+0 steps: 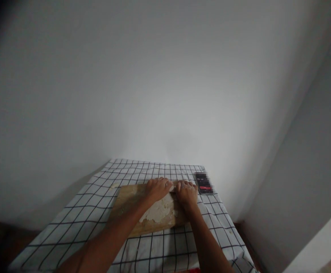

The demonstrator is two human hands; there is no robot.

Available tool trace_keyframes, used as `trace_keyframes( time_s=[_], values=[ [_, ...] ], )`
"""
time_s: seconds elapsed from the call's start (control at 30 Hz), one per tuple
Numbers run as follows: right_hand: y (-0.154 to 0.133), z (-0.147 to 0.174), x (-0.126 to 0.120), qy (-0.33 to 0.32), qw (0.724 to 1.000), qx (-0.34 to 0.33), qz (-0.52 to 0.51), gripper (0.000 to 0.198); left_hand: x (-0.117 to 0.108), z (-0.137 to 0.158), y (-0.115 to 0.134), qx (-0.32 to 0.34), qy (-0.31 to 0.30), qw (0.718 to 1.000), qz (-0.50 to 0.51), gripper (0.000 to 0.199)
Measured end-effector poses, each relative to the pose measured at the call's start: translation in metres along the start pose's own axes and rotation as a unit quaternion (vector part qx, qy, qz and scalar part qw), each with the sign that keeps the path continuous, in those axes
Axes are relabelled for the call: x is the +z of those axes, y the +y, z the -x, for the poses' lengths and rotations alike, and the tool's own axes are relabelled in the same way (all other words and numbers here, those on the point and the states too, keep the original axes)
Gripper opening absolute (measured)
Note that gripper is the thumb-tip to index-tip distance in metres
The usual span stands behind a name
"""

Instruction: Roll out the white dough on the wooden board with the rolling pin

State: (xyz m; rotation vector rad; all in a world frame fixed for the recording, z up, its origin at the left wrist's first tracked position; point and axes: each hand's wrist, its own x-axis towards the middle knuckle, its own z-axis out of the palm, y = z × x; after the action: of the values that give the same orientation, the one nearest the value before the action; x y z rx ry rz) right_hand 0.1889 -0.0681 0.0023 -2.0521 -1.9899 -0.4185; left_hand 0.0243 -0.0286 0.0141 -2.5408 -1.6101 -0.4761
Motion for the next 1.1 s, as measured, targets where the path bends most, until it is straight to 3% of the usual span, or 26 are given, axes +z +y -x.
trace_keyframes(
  time_s=[0.2,0.67,1.1],
  values=[
    [-0.001,0.001,-0.002,-0.011,1.000,0.013,0.001,0.033,0.001,0.001,-0.001,0.017,0.018,1.000,-0.010,0.047],
    [0.000,-0.013,0.004,-0.020,0.999,0.007,0.035,0.034,0.004,-0.016,-0.001,-0.019,0.005,1.000,0.009,0.052],
    [-0.002,-0.034,-0.002,-0.069,0.995,0.051,0.056,0.040,-0.002,-0.040,-0.007,-0.027,-0.049,0.998,0.035,0.052]
  ],
)
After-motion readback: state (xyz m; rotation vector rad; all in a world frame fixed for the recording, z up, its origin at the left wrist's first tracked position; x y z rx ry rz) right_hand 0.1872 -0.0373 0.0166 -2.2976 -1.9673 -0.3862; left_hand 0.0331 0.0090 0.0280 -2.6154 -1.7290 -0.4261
